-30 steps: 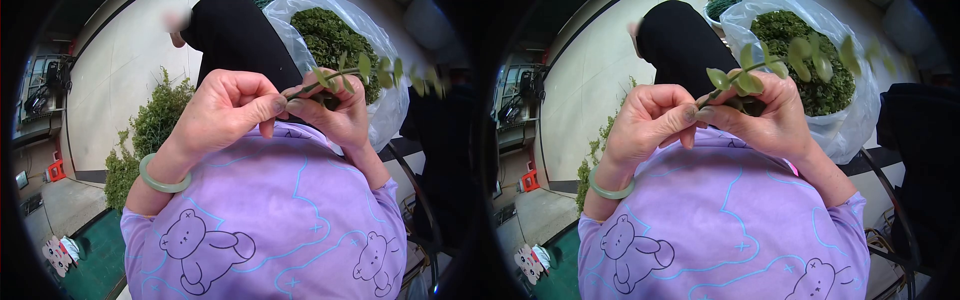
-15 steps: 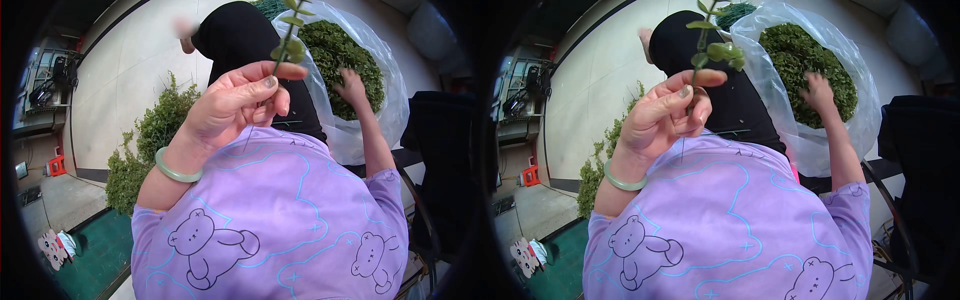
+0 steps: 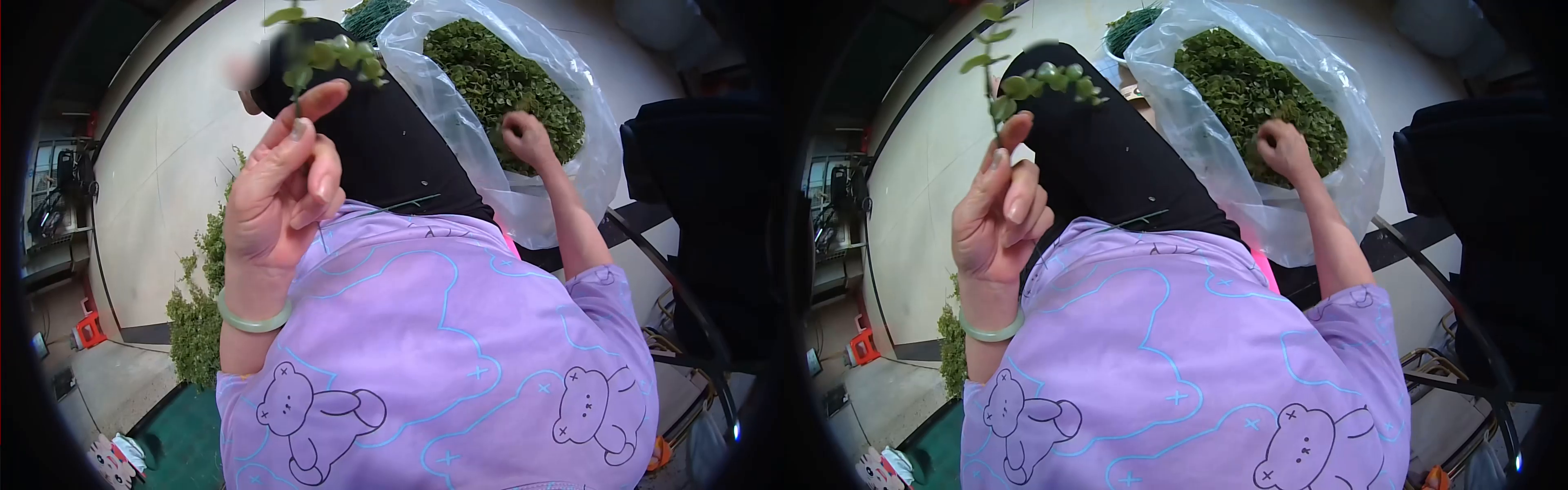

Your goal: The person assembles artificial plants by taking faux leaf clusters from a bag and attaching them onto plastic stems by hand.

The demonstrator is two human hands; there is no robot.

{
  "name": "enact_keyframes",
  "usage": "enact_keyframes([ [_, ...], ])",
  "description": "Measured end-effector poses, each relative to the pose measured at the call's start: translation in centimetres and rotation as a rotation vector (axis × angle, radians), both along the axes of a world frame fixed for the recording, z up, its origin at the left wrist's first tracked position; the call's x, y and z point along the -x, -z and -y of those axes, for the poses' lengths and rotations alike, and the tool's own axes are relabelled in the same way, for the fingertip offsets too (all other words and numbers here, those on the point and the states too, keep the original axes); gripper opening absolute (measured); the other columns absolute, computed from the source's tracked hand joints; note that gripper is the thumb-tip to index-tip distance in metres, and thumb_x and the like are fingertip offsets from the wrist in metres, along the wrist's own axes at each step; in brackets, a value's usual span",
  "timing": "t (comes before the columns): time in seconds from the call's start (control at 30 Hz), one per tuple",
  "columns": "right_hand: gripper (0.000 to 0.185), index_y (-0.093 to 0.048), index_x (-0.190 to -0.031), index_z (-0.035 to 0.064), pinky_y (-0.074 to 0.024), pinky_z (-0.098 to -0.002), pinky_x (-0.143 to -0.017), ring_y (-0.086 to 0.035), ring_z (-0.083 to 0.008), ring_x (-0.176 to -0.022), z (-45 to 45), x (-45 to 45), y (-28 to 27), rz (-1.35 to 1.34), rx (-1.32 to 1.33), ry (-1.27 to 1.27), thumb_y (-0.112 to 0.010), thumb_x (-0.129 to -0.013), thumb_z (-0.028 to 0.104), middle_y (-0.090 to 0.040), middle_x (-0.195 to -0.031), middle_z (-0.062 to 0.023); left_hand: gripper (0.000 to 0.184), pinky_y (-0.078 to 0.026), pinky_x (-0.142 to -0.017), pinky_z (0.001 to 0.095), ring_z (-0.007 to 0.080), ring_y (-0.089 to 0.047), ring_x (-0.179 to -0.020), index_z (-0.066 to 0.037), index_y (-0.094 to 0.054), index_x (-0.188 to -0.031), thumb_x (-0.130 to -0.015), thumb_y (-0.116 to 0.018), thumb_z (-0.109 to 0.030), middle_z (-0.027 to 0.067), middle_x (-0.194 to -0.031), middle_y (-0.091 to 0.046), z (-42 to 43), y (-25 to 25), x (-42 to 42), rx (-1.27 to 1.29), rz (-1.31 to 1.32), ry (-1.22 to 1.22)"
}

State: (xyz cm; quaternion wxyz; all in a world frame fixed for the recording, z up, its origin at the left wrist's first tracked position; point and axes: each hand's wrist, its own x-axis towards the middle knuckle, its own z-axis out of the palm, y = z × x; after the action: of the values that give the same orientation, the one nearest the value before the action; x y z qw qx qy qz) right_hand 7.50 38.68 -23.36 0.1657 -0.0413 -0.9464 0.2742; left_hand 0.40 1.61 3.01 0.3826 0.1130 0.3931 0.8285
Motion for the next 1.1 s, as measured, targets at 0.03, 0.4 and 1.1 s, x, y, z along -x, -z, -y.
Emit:
enact_keyframes([
  [0.03, 0.012, -0.061, -0.082, 0.0086, -0.0476, -0.0369, -0.07, -0.06, -0.0263, -0.076, 0.8, 0.8, -1.5, -0.044, 0.128, 0.081, -0.058, -0.074, 0.016, -0.062, -0.081, -0.0077, 0.036, -0.027, -0.039, 0.0199, 0.0054, -0.031, -0.038, -0.001, -0.036, -0.13, -0.097, -0.032, -0.018, 0.0022, -0.06, -0.048, 0.5, -0.1, 0.3, -0.002, -0.017, 0.0],
  [0.4, 0.004, -0.052, -0.086, 0.0038, -0.0489, -0.0216, -0.06, -0.062, -0.0132, -0.075, 11.3, -1.0, -23.0, -0.038, 1.407, -0.505, -0.052, -0.083, 0.006, -0.061, -0.098, -0.0201, 0.025, -0.026, -0.041, 0.016, 0.0014, -0.029, -0.043, 0.002, -0.055, -0.11, -0.091, -0.051, -0.015, 0.0017, -0.066, -0.054, -0.9, 0.9, 0.3, 0.013, 0.096, -0.014],
  [1.1, 0.012, -0.055, -0.099, 0.0016, -0.0425, -0.019, -0.05, -0.059, -0.009, -0.073, 18.8, 4.6, -23.3, -0.598, 1.376, -0.37, -0.055, -0.087, 0.005, -0.062, -0.093, -0.0086, 0.036, -0.031, -0.041, 0.013, 0.0024, -0.04, -0.043, 0.004, -0.057, -0.104, -0.091, -0.051, -0.028, 0.0146, -0.081, -0.064, -1.1, 0.1, -1.7, 0.181, -0.03, 0.096],
])
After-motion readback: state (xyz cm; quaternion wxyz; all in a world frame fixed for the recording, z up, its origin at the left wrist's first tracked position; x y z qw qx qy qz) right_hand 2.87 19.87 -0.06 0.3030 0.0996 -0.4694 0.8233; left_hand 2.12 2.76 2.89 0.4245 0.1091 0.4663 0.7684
